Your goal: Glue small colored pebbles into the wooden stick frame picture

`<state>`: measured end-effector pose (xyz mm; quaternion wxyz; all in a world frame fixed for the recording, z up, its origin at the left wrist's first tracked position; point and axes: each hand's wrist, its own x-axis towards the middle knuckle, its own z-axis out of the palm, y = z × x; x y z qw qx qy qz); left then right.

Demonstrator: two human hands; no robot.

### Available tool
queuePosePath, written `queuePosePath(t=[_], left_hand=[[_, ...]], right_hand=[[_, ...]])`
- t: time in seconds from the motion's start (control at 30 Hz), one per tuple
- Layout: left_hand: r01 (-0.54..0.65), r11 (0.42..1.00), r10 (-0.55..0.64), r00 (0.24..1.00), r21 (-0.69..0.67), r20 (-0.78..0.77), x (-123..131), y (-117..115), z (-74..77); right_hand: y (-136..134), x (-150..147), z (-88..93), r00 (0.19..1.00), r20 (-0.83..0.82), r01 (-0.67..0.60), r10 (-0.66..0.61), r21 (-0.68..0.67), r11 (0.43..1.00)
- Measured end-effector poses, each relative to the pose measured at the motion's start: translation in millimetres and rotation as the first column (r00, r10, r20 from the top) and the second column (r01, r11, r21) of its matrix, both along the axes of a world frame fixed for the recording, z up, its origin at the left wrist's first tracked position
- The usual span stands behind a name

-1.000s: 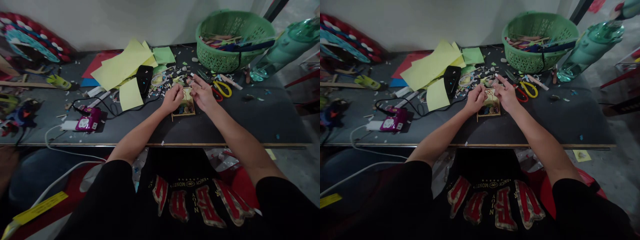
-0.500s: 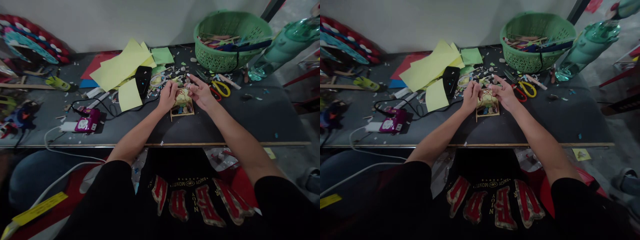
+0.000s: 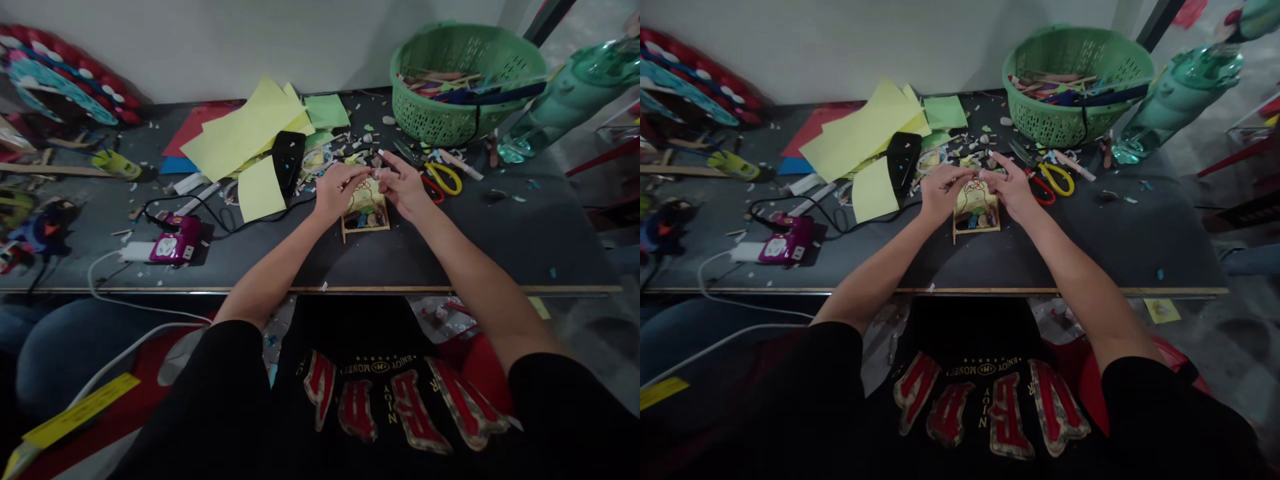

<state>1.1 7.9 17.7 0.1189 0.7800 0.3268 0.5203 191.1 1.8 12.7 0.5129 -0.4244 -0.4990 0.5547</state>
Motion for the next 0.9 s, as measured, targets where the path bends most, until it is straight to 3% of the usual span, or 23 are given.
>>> queuePosePath(t=[0.13, 0.23, 0.67, 0.9], left_hand=[[0.02, 0.989, -0.009, 0.997, 0.145, -0.078, -0.2, 6.2, -5.2], [0.018, 0.984, 0.002, 0.993, 0.177, -0.114, -0.2, 9.4, -8.5], [0.003, 0.991, 0.021, 0.983, 0.131, -0.182, 0.8, -5.0, 1.4], [-0.063, 0.998, 0.063, 0.998, 0.022, -0.005, 0.8, -4.1, -0.7]], right_hand=[[1.6, 1.1, -2.6, 1.0, 0.028, -0.012, 0.012, 0.02, 1.0], [1.3, 1.3, -2.9, 0.999, 0.032, 0.007, -0.007, 0.011, 1.0], [-4.2, -4.2, -1.7, 0.999, 0.054, -0.009, 0.006, 0.053, 0.999], [-3.9, -4.4, 7.7, 0.998, 0.068, 0.009, -0.016, 0.104, 0.995]])
